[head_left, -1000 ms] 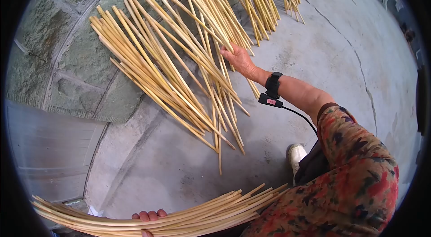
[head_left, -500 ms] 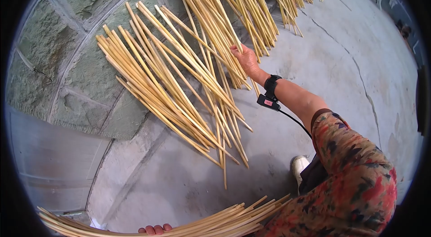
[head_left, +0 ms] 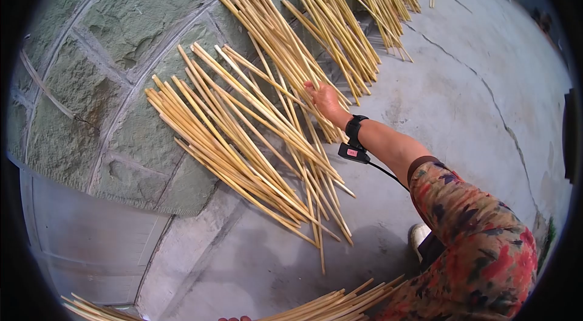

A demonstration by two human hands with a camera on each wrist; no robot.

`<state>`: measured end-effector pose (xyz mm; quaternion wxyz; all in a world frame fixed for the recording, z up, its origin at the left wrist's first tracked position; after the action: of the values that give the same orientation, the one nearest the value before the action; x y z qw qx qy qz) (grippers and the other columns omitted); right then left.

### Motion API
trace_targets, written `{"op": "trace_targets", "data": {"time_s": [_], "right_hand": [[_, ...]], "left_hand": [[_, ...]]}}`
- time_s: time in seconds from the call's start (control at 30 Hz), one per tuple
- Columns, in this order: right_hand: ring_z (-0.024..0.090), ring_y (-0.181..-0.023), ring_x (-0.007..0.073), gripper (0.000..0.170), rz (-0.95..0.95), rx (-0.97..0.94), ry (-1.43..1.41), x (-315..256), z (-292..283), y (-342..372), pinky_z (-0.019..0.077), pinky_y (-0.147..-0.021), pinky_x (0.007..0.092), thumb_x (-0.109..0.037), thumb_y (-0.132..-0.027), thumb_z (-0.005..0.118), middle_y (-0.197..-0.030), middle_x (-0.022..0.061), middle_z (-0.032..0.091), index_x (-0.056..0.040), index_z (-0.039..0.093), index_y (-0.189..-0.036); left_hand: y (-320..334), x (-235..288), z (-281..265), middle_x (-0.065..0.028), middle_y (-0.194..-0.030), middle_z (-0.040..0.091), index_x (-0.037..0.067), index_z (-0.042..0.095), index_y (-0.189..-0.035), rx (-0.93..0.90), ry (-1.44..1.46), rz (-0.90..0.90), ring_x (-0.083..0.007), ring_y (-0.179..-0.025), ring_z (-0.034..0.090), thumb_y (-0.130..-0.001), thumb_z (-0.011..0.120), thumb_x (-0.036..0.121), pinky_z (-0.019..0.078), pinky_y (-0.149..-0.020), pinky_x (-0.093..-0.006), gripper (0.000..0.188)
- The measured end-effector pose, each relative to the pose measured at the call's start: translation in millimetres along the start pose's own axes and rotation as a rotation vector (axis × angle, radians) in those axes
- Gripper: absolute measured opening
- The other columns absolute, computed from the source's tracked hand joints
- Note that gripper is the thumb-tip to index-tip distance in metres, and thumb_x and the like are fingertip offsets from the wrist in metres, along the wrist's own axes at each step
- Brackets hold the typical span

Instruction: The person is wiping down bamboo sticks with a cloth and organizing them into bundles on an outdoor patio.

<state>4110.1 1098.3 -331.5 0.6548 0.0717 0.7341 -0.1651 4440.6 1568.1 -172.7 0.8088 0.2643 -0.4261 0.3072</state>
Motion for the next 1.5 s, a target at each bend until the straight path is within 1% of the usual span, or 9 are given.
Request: {"op": "trace_targets", "data": {"time_s": [0.17, 0.37, 0.57, 1.07, 1.23, 1.33, 1.37, 1.43, 1.5], "right_hand": [[0.052, -0.054, 0.0255, 0.021, -0.153, 0.006, 0.061, -4.8, -0.4, -2.4, 0.0418, -0.055, 0.0358, -0.024, -0.083, 0.056, -0.063, 0.0175, 0.056, -0.0042, 0.059, -0.090], [0.053, -0.075, 0.0368, 0.018, -0.171, 0.010, 0.174, 3.5, 5.7, -4.1, 0.0422, -0.066, 0.0369, -0.019, -0.076, 0.061, -0.079, 0.0194, 0.057, -0.0048, 0.058, -0.087], [0.053, -0.083, 0.0370, 0.022, -0.295, 0.030, 0.295, -2.4, 9.8, -0.5, 0.0422, -0.071, 0.0414, -0.016, -0.073, 0.061, -0.087, 0.0201, 0.055, -0.0049, 0.057, -0.091], [0.055, -0.083, 0.0332, 0.024, -0.166, 0.012, 0.396, -9.4, 7.2, 8.3, 0.0434, -0.071, 0.0391, -0.016, -0.071, 0.064, -0.087, 0.0188, 0.057, -0.0005, 0.054, -0.087], [0.058, -0.075, 0.0265, 0.024, -0.179, 0.018, 0.277, -4.1, 7.1, 4.6, 0.0449, -0.067, 0.0337, -0.012, -0.071, 0.064, -0.082, 0.0158, 0.059, 0.0001, 0.053, -0.089], [0.055, -0.084, 0.0348, 0.022, -0.181, -0.088, 0.209, -3.1, 13.1, 5.4, 0.0430, -0.072, 0.0387, -0.015, -0.069, 0.064, -0.086, 0.0198, 0.058, -0.0026, 0.054, -0.085], [0.055, -0.083, 0.0345, 0.022, -0.189, -0.102, 0.249, -1.6, 15.5, 3.5, 0.0431, -0.072, 0.0381, -0.015, -0.069, 0.064, -0.085, 0.0192, 0.058, -0.0028, 0.055, -0.085], [0.055, -0.082, 0.0342, 0.022, -0.200, -0.114, 0.289, -1.4, 15.8, 0.2, 0.0431, -0.071, 0.0374, -0.014, -0.069, 0.065, -0.085, 0.0186, 0.058, -0.0029, 0.055, -0.085], [0.052, -0.066, 0.0179, 0.019, -0.233, -0.160, 0.318, -5.9, 17.5, -0.2, 0.0424, -0.064, 0.0309, -0.012, -0.072, 0.065, -0.072, 0.0109, 0.055, -0.0017, 0.052, -0.080]], "left_hand": [[-1.1, -1.3, -0.8, -0.0091, -0.102, 0.049, 0.004, 0.040, -0.113, 0.051, 0.062, -0.034, -0.0213, -0.096, 0.047, -0.087, 0.042, 0.020, 0.0367, -0.092, -0.0407, 0.031], [-8.7, -5.3, -3.1, -0.0079, -0.095, 0.049, 0.005, 0.041, -0.108, 0.027, 0.050, -0.029, -0.0211, -0.089, 0.048, -0.087, 0.040, 0.018, 0.0372, -0.089, -0.0408, 0.024], [-14.2, -9.7, 0.6, -0.0101, -0.098, 0.047, 0.005, 0.041, -0.109, -0.099, 0.122, -0.032, -0.0234, -0.090, 0.047, -0.089, 0.039, 0.022, 0.0346, -0.090, -0.0415, 0.026], [-17.0, -16.5, -23.3, -0.0140, -0.114, 0.044, 0.002, 0.033, -0.124, -0.114, 0.114, -0.065, -0.0266, -0.106, 0.044, -0.091, 0.031, 0.026, 0.0307, -0.098, -0.0417, 0.040], [-14.6, -8.8, -23.7, -0.0145, -0.121, 0.040, 0.001, 0.027, -0.128, -0.059, -0.556, 0.102, -0.0251, -0.112, 0.040, -0.092, 0.029, 0.026, 0.0292, -0.101, -0.0379, 0.044], [-12.9, -6.8, -16.7, -0.0139, -0.122, 0.039, 0.001, 0.026, -0.129, -0.111, -0.702, 0.165, -0.0252, -0.113, 0.039, -0.092, 0.029, 0.026, 0.0285, -0.101, -0.0383, 0.044], [-13.1, -6.2, -17.1, -0.0139, -0.122, 0.039, 0.001, 0.026, -0.129, -0.110, -0.701, 0.166, -0.0252, -0.113, 0.039, -0.092, 0.029, 0.026, 0.0285, -0.101, -0.0383, 0.044], [-15.9, -12.8, -24.1, -0.0139, -0.121, 0.040, 0.002, 0.028, -0.128, -0.080, -0.180, 0.019, -0.0253, -0.112, 0.039, -0.092, 0.029, 0.026, 0.0286, -0.101, -0.0390, 0.043], [-17.7, -13.2, -27.9, -0.0135, -0.119, 0.042, 0.002, 0.030, -0.126, -0.075, -0.190, 0.020, -0.0254, -0.112, 0.040, -0.092, 0.030, 0.025, 0.0290, -0.100, -0.0397, 0.042]]}}
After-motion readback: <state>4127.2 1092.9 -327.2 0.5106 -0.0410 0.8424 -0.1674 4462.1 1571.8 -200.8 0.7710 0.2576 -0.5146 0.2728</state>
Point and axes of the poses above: each hand's wrist, its own y-axis away from the middle knuckle, its own z-axis out of the palm, x = y × z, the point moved 8 cm from there along -y, towards the middle knuckle
